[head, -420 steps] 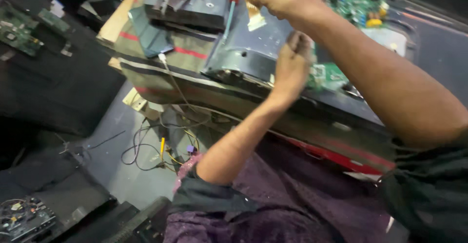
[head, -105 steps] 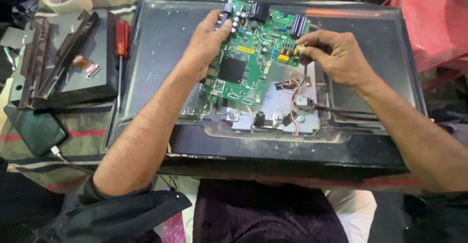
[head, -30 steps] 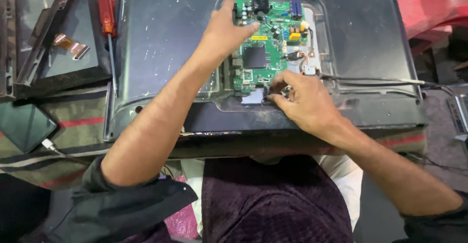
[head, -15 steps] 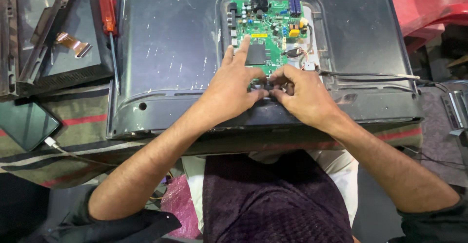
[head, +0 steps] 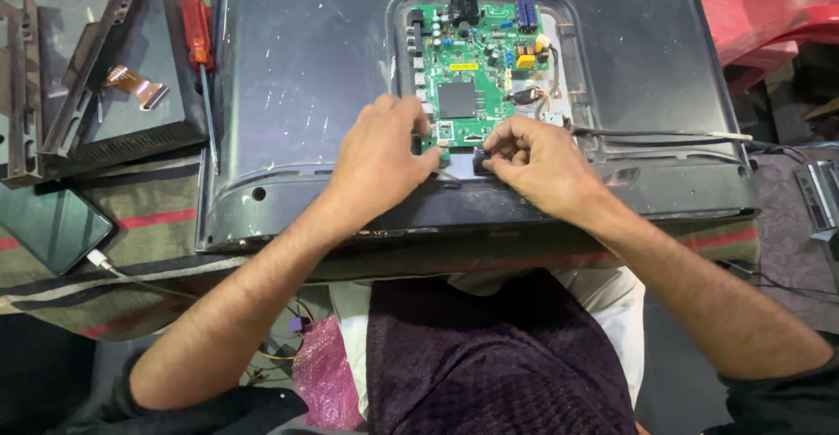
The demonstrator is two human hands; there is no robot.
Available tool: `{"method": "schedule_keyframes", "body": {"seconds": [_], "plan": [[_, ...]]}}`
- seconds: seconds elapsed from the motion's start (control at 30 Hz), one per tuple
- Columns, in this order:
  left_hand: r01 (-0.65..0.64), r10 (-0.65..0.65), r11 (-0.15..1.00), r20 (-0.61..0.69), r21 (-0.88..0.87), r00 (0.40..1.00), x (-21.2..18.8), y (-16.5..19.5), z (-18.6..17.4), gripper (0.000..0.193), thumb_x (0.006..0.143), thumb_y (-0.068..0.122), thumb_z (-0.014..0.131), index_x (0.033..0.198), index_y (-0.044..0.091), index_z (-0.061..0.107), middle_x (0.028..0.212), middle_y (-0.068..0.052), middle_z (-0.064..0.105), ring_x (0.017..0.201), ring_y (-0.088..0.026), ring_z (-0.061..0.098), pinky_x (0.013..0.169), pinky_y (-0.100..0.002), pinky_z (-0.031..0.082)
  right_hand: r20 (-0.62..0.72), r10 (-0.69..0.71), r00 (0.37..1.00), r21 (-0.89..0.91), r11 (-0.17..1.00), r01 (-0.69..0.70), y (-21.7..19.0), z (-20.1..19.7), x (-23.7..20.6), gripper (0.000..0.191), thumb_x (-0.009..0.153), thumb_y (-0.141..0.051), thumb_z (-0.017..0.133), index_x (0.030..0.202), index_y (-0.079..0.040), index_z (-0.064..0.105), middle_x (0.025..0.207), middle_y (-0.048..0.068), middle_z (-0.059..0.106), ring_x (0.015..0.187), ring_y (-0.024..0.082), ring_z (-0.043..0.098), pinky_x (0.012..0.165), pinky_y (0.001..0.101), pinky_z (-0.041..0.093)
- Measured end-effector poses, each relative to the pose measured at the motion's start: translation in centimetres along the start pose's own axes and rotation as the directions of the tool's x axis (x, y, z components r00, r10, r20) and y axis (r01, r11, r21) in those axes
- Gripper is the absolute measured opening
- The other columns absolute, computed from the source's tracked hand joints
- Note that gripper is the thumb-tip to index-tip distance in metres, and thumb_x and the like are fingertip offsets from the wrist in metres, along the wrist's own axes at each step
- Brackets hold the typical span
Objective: The person uses a screwdriver to remove screws from a metal bracket on the back of a television. They then open a cardboard box, unwrap a circuit board from pink bubble wrap, and place it into the television chassis, connecting wires to the board.
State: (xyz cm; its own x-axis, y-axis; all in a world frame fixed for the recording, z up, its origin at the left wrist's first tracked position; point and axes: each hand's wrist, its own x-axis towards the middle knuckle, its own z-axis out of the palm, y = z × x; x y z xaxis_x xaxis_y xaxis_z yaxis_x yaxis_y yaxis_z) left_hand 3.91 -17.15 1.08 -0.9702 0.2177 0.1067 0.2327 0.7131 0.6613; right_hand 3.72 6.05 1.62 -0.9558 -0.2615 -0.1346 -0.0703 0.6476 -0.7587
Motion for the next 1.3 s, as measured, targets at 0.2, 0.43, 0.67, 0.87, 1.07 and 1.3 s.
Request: {"method": "schedule_keyframes", "body": {"seconds": [0.2, 0.43, 0.67, 0.87, 1.07, 1.3], "plan": [[-0.018, 0.016, 0.995, -0.024, -0.101, 1.0, 1.6, 0.1, 1.8, 0.085, 0.078, 0.019, 0.081, 0.149, 0.007, 0.037, 0.117, -0.027, 0.059, 0.108, -0.046, 0.061, 0.091, -0.051, 0.049, -0.04, 0.011, 0.999, -0.071, 0.997, -0.014, -0.3, 0.3, -0.5, 0.015, 0.086, -0.01, 0.079, 0.098, -0.004, 0.072, 0.069, -0.001, 0.064, 0.06, 0.004, 0.05, 0.054, 0.0248, 0.043], [0.015, -0.015, 0.917, 0.003, -0.398, 1.0, 3.1, -1.1, 3.5, 0.106, 0.076, 0.009, 0.079, 0.159, -0.001, 0.014, 0.12, -0.022, 0.066, 0.108, -0.031, 0.069, 0.094, -0.038, 0.054, -0.08, -0.002, 0.997, -0.014, 1.0, 0.001, -0.3, 0.0, -0.8, 0.014, 0.086, -0.008, 0.076, 0.098, -0.003, 0.071, 0.07, -0.002, 0.066, 0.059, 0.005, 0.05, 0.053, 0.0248, 0.044], [0.096, -0.024, 0.77, 0.121, -0.631, 0.992, 3.2, -1.5, 3.1, 0.104, 0.077, 0.0, 0.072, 0.161, -0.004, 0.01, 0.118, -0.015, 0.07, 0.101, -0.017, 0.069, 0.088, -0.027, 0.055, -0.099, 0.029, 0.995, -0.014, 0.999, -0.03, -0.3, -0.1, -0.9, 0.012, 0.087, -0.01, 0.076, 0.097, -0.004, 0.074, 0.07, -0.001, 0.068, 0.06, 0.004, 0.053, 0.054, 0.0244, 0.045], [0.185, -0.097, 0.782, 0.177, -0.595, 0.979, 3.3, -1.3, 3.0, 0.104, 0.076, 0.0, 0.07, 0.16, -0.003, 0.01, 0.123, -0.017, 0.068, 0.102, -0.017, 0.068, 0.086, -0.028, 0.056, -0.102, -0.003, 0.995, -0.06, 0.998, -0.003, -0.4, -0.3, -1.0, 0.013, 0.086, -0.01, 0.077, 0.098, -0.005, 0.076, 0.07, -0.001, 0.069, 0.061, 0.005, 0.054, 0.055, 0.0248, 0.046], [0.086, 0.013, 0.629, 0.121, -0.773, 0.993, 3.3, -1.5, 3.4, 0.103, 0.077, -0.003, 0.071, 0.161, -0.007, 0.01, 0.136, -0.017, 0.061, 0.117, -0.018, 0.063, 0.093, -0.028, 0.055, -0.108, -0.019, 0.994, -0.059, 0.998, 0.013, -0.5, -0.1, -1.0, 0.015, 0.086, -0.009, 0.077, 0.1, -0.004, 0.076, 0.072, -0.002, 0.07, 0.061, 0.004, 0.053, 0.055, 0.0244, 0.046], [0.109, -0.014, 0.645, 0.131, -0.756, 0.991, 3.2, -1.7, 3.4, 0.075, 0.076, -0.004, 0.071, 0.145, -0.002, 0.041, 0.114, -0.011, 0.067, 0.104, -0.016, 0.066, 0.087, -0.029, 0.057, -0.086, 0.028, 0.996, -0.02, 0.999, -0.029, 0.1, 0.0, -0.8, 0.013, 0.088, -0.008, 0.077, 0.1, -0.004, 0.076, 0.074, -0.002, 0.07, 0.062, 0.004, 0.053, 0.055, 0.0229, 0.046]]}}
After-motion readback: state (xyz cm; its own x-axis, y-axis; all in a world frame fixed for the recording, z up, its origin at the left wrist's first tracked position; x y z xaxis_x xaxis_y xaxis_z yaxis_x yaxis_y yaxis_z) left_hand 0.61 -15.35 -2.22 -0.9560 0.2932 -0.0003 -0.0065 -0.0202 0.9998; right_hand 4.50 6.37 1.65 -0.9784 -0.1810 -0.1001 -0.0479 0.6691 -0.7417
